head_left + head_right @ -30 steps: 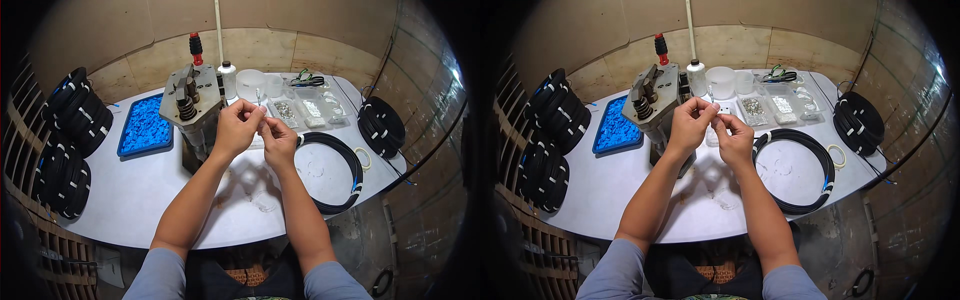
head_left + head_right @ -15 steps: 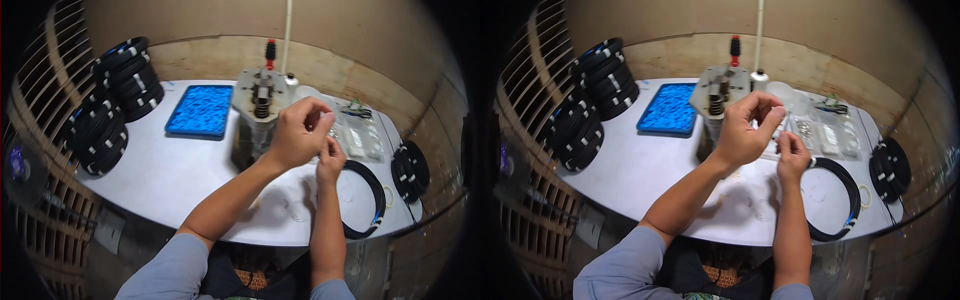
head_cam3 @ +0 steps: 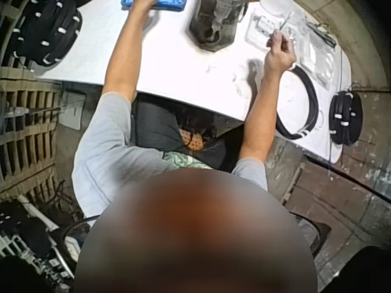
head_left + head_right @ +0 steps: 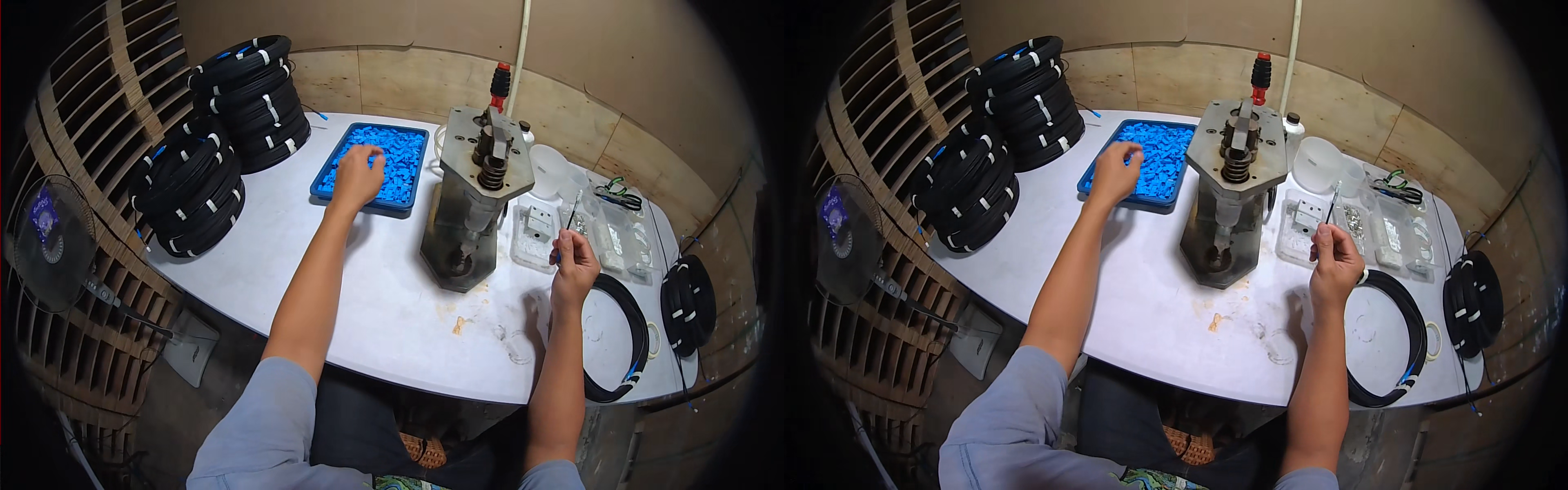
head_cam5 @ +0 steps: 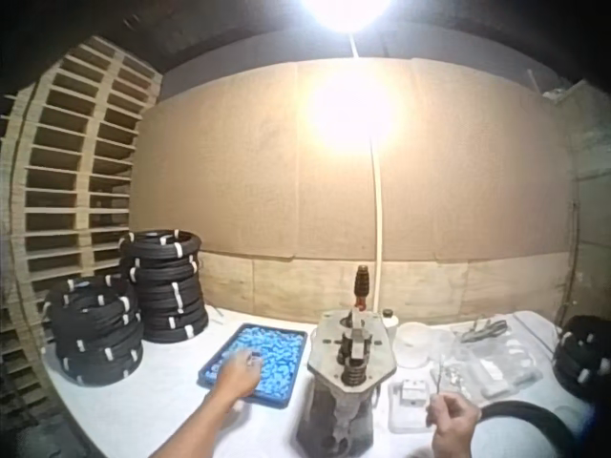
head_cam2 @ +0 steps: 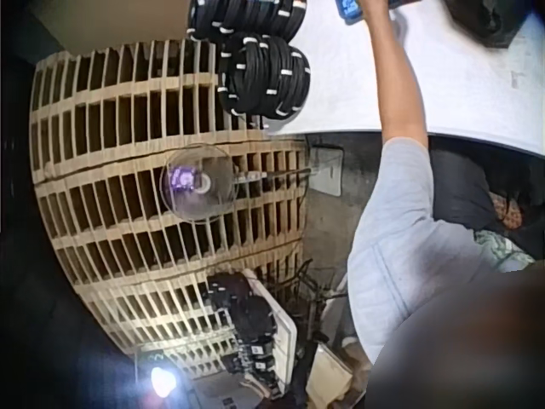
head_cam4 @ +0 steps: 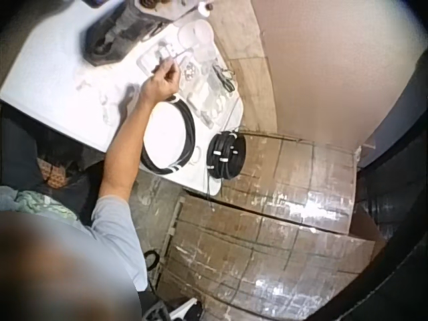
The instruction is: Assembling a blue connector component onto a cable end using a mechanical press.
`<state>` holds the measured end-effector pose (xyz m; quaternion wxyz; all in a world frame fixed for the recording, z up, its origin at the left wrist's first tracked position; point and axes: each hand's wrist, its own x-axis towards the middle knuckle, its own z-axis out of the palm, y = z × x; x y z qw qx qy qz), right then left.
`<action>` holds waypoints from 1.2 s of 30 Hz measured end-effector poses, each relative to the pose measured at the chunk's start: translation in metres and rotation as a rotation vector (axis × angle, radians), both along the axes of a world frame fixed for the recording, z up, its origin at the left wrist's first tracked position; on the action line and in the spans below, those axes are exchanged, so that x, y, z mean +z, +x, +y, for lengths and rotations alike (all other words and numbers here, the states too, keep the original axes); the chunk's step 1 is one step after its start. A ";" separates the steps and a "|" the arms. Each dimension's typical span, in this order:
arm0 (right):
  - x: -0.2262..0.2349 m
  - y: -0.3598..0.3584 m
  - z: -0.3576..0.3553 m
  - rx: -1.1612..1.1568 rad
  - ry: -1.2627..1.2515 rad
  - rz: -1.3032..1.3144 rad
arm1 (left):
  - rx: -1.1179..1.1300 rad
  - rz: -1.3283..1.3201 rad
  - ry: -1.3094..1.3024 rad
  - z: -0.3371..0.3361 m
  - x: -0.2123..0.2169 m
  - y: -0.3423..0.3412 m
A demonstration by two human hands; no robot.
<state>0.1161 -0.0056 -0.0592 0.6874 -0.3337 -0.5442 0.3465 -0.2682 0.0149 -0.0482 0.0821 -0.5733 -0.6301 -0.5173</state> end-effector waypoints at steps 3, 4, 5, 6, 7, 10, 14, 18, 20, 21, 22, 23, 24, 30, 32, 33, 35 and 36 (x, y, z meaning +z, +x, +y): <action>-0.002 -0.005 0.001 0.009 0.010 -0.022 | 0.072 0.173 -0.236 0.015 -0.044 -0.018; -0.003 -0.007 0.001 0.021 0.013 -0.024 | 0.093 0.228 -0.340 0.017 -0.055 -0.023; -0.005 0.001 0.001 -0.004 0.003 -0.042 | 0.107 0.147 -0.654 0.014 -0.040 0.000; -0.003 -0.001 0.001 0.001 -0.001 -0.042 | 0.109 0.144 -0.657 0.014 -0.039 0.001; -0.002 -0.003 0.000 0.006 -0.004 -0.041 | 0.129 0.138 -0.659 0.013 -0.037 0.002; -0.002 -0.004 0.000 -0.002 -0.010 -0.057 | 0.134 0.097 -0.633 0.015 -0.041 -0.005; -0.004 -0.005 0.000 0.017 0.010 -0.059 | 0.071 0.009 -0.467 0.016 -0.055 -0.020; -0.001 -0.006 -0.003 0.005 0.004 -0.054 | 0.153 0.073 -0.382 0.015 -0.056 -0.009; 0.001 -0.008 -0.004 -0.009 0.000 -0.046 | 0.170 0.098 -0.249 0.016 -0.059 -0.008; 0.002 -0.008 -0.005 -0.007 -0.004 -0.045 | 0.191 0.118 -0.117 0.017 -0.060 -0.009; 0.003 -0.009 -0.005 -0.004 -0.007 -0.044 | 0.182 0.120 -0.114 0.018 -0.060 -0.010; 0.003 -0.008 -0.004 0.001 -0.001 -0.042 | 0.179 0.061 -0.059 0.019 -0.059 -0.009; 0.002 -0.007 -0.004 -0.014 0.001 -0.042 | 0.175 0.001 -0.004 0.020 -0.057 -0.009; 0.000 -0.009 -0.002 0.014 -0.023 -0.017 | 0.106 -0.184 0.158 0.017 -0.020 -0.005; 0.000 -0.006 -0.003 0.014 -0.033 -0.017 | -0.046 -0.400 0.214 0.008 0.008 0.017; -0.001 -0.005 -0.002 0.009 -0.025 -0.016 | -0.127 -0.451 0.265 0.004 0.022 0.022; 0.000 -0.006 -0.003 -0.003 -0.012 -0.008 | -0.258 -0.523 0.345 -0.009 0.053 0.037; 0.003 -0.007 -0.005 0.009 -0.021 -0.012 | -0.320 -0.533 0.356 -0.018 0.070 0.048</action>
